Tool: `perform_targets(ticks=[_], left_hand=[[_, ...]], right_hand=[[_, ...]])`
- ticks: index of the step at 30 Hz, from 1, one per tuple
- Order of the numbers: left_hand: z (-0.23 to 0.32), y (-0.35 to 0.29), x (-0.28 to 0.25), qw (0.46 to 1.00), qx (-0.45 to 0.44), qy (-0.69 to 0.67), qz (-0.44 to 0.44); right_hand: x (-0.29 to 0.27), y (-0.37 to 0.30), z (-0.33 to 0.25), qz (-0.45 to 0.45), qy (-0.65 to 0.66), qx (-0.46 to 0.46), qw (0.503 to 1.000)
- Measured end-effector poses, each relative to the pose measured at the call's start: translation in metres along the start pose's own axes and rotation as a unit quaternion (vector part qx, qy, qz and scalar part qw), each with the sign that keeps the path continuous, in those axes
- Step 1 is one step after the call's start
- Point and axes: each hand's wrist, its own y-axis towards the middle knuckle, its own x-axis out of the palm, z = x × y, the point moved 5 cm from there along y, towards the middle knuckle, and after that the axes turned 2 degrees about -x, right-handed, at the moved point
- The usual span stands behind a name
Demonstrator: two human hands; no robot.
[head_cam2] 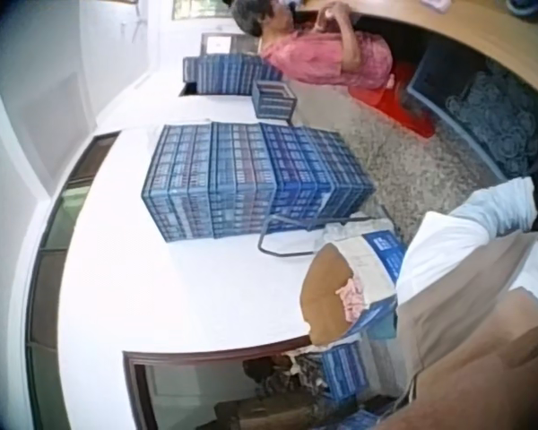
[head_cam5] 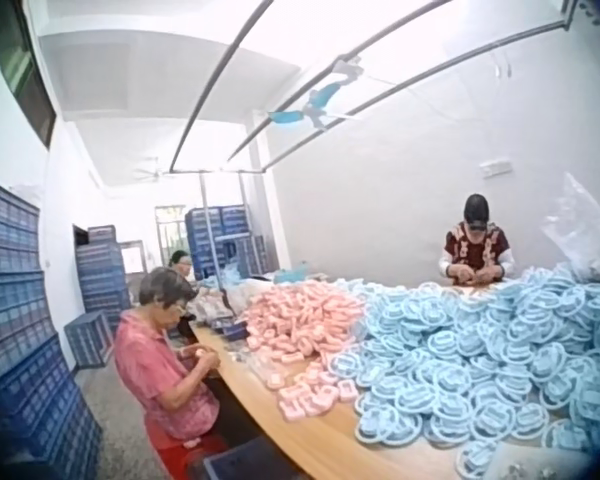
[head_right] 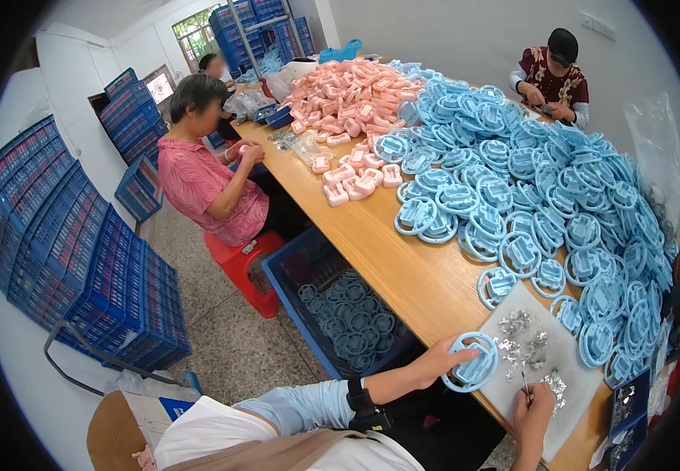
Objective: Manually inserting metal pins or components into small plastic frames or products on an assembly line layout.
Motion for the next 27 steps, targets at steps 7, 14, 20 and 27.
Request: perform_targets(ticks=[7, 14, 20, 27], left_hand=[[-0.001, -0.002, 0.002, 0.996, -0.056, -0.063, -0.007], [-0.008, 0.01, -0.005, 1.0, -0.003, -0.001, 0.031], [0.0, 0.003, -0.005, 0.997, -0.036, -0.049, 0.05], [0.0, 0.002, -0.002, 0.996, -0.036, -0.045, 0.07]], right_hand=[[0.0, 0.011, -0.018, 0.016, 0.12, 0.049, 0.991], [0.023, 0.04, -0.026, 0.039, 0.221, -0.009, 0.974], [0.037, 0.058, -0.045, 0.03, 0.271, -0.005, 0.962], [0.057, 0.055, -0.057, 0.008, 0.309, -0.004, 0.951]])
